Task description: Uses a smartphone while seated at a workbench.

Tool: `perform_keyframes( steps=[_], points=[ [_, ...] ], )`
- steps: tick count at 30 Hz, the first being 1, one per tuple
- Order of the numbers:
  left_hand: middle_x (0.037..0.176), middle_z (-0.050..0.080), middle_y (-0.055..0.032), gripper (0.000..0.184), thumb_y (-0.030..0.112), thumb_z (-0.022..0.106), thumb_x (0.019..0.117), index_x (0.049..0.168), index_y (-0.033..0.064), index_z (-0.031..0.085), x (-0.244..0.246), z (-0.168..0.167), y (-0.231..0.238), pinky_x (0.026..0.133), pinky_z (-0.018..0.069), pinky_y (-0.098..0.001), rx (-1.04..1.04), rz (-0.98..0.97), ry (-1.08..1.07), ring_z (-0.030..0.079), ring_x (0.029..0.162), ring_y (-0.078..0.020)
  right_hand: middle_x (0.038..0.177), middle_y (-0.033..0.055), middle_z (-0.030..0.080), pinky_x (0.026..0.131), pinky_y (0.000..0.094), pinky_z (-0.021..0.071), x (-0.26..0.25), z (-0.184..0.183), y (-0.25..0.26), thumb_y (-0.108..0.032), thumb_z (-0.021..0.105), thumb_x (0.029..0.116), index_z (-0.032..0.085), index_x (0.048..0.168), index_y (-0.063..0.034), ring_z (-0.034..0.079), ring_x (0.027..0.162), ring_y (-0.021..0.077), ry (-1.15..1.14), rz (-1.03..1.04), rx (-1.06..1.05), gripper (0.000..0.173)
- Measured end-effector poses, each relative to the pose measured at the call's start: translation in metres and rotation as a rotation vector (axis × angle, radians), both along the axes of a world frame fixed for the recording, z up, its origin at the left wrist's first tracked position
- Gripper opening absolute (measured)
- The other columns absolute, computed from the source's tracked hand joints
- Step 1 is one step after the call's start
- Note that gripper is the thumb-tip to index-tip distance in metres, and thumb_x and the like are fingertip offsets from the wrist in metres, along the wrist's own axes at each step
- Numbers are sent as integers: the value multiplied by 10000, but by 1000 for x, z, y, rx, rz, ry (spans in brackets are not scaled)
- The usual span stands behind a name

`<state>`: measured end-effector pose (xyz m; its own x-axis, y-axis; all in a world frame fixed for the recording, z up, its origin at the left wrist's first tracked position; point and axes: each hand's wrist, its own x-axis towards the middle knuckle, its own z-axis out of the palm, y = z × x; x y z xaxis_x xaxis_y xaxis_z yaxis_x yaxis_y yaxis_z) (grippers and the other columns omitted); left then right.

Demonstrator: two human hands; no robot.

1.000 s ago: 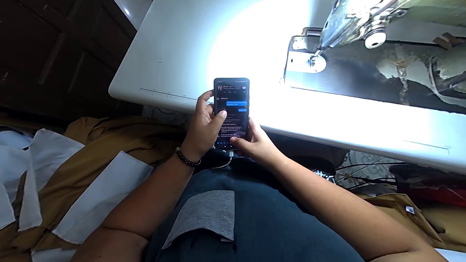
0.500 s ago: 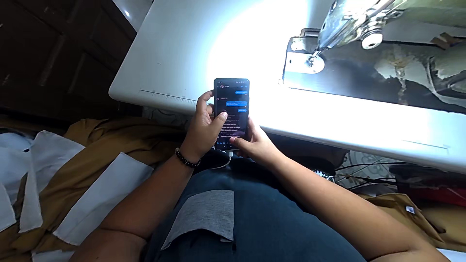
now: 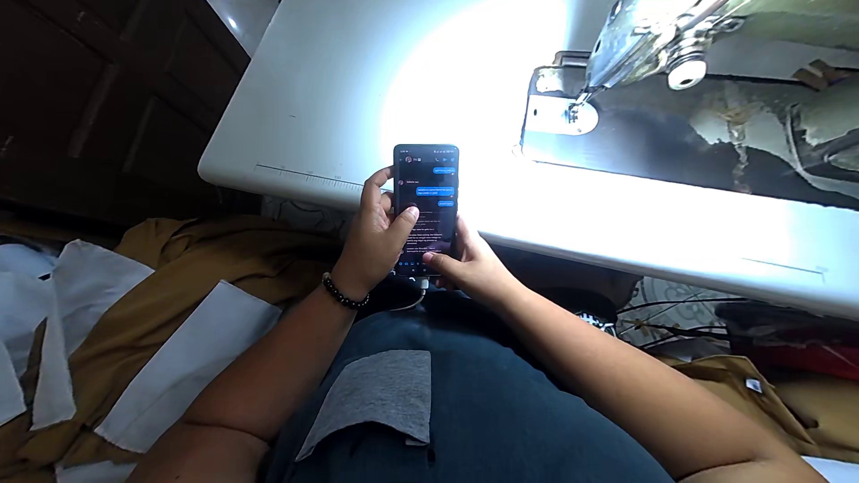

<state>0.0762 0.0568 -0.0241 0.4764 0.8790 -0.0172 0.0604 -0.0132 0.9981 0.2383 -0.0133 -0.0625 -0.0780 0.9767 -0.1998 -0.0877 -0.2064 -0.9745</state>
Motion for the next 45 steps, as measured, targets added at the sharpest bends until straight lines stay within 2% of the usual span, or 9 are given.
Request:
perform_keyframes(
  steps=[19,32,36,39,45],
  points=[
    [1225,659,-84,595,22,491,1045,1559,181,238,0,-4,-1,815,619,-319,-9,-2,-5,723,981,-152,968,64,707,538,229,565,2,-3,0,-77,666,960,364,1436,-146,663,610,112,5,8,-7,568],
    [1208,670,-85,556,26,408,1058,1563,185,238,-1,-1,0,773,618,-311,6,-11,16,726,958,-147,962,66,706,537,227,557,2,-1,0,-75,657,960,356,1445,-141,658,611,113,20,11,-11,574],
    [1214,667,-89,573,10,418,1050,1566,180,236,-1,-1,1,795,617,-315,5,-14,7,724,975,-150,972,68,711,537,223,556,2,-1,1,-71,657,957,352,1443,-141,659,612,111,19,15,-6,578],
    [1222,671,-82,577,2,433,1045,1559,185,246,-2,-1,1,766,616,-302,-2,-7,20,724,956,-146,962,72,703,541,231,565,2,-1,0,-81,656,957,345,1461,-141,664,617,113,3,13,-14,596],
    [1241,656,-88,607,-13,471,1038,1560,192,237,-2,-3,0,801,621,-320,-26,2,-4,725,977,-158,960,67,702,541,231,563,1,-3,0,-70,654,957,357,1440,-141,659,611,110,12,17,-12,572]
  ],
)
